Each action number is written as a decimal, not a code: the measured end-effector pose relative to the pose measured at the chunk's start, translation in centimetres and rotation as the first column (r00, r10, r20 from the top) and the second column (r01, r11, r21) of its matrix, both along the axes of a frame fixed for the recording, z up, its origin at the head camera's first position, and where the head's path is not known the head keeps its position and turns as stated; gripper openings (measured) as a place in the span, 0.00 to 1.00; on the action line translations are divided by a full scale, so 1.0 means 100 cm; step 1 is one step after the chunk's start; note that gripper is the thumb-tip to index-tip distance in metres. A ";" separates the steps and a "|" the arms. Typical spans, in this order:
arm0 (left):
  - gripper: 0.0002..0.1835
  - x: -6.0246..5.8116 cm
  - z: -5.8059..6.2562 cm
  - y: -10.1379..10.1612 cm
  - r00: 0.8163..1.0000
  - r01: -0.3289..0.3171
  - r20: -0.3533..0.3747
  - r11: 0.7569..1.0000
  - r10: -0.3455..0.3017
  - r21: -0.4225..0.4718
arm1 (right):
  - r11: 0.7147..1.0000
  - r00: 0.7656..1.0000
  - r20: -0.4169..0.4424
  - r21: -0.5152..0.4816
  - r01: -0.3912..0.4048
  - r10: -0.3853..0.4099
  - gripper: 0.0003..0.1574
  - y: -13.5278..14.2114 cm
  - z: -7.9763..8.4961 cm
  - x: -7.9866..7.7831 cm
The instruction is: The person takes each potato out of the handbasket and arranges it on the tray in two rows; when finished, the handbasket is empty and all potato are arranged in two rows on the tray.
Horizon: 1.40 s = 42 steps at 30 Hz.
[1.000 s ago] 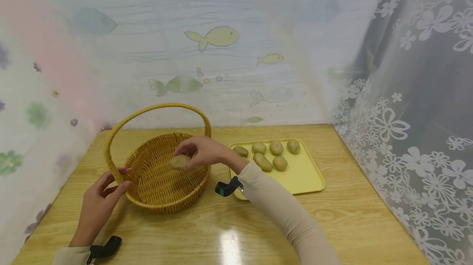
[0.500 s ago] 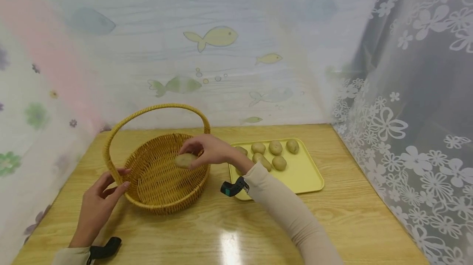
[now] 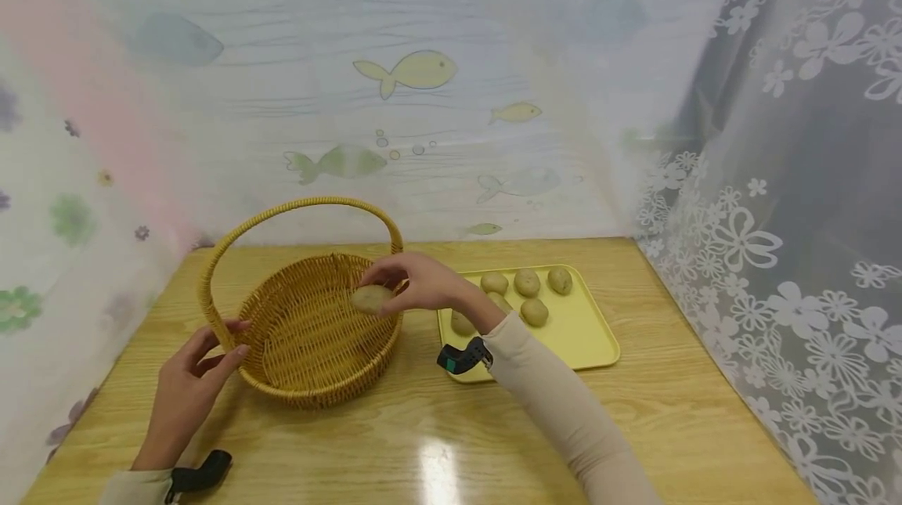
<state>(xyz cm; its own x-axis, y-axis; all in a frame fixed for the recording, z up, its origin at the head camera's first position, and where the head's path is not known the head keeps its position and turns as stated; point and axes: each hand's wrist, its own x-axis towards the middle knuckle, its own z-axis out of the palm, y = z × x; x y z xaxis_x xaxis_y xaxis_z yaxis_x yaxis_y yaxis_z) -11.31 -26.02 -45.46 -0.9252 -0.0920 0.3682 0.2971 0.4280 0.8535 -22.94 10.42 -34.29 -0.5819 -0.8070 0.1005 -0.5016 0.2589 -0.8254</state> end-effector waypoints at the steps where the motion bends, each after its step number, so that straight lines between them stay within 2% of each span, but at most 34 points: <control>1: 0.21 0.001 0.000 0.000 1.000 0.000 0.001 1.000 0.000 0.001 | 1.000 1.000 0.004 -0.004 0.003 -0.003 0.31 0.002 0.000 0.001; 7: 0.22 0.000 -0.001 0.000 1.000 0.010 -0.012 1.000 -0.010 0.007 | 0.999 1.000 0.009 -0.029 0.016 -0.016 0.31 0.013 0.000 0.004; 13: 0.22 0.000 -0.001 0.000 0.999 0.010 -0.034 1.000 -0.010 0.014 | 0.996 0.997 0.034 -0.047 0.078 -0.076 0.31 0.027 0.000 0.009; 20: 0.22 -0.001 0.001 0.001 0.999 0.025 -0.048 0.999 -0.024 0.027 | 0.981 0.984 0.039 -0.083 0.176 -0.174 0.31 0.049 -0.005 0.019; 26: 0.22 0.001 0.001 0.000 0.999 0.012 -0.039 1.000 -0.012 0.009 | 0.972 0.976 0.009 -0.085 0.219 -0.219 0.30 0.062 -0.009 0.023; 34: 0.21 -0.001 -0.001 0.001 0.999 0.020 -0.029 0.999 -0.019 0.030 | 0.957 0.959 -0.011 -0.063 0.283 -0.284 0.29 0.079 -0.009 0.028; 42: 0.21 0.000 0.000 0.000 1.000 0.006 -0.025 1.000 -0.006 0.010 | 0.942 0.947 0.015 -0.097 0.322 -0.322 0.29 0.094 -0.011 0.031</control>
<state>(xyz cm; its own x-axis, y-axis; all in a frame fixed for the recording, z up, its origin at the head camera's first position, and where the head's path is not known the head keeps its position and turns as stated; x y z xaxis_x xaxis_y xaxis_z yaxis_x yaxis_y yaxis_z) -11.28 -26.01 -45.44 -0.9162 -0.0901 0.3904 0.3211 0.4178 0.8499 -19.87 19.86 -35.35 -0.8089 -0.5630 0.1695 -0.4055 0.3254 -0.8542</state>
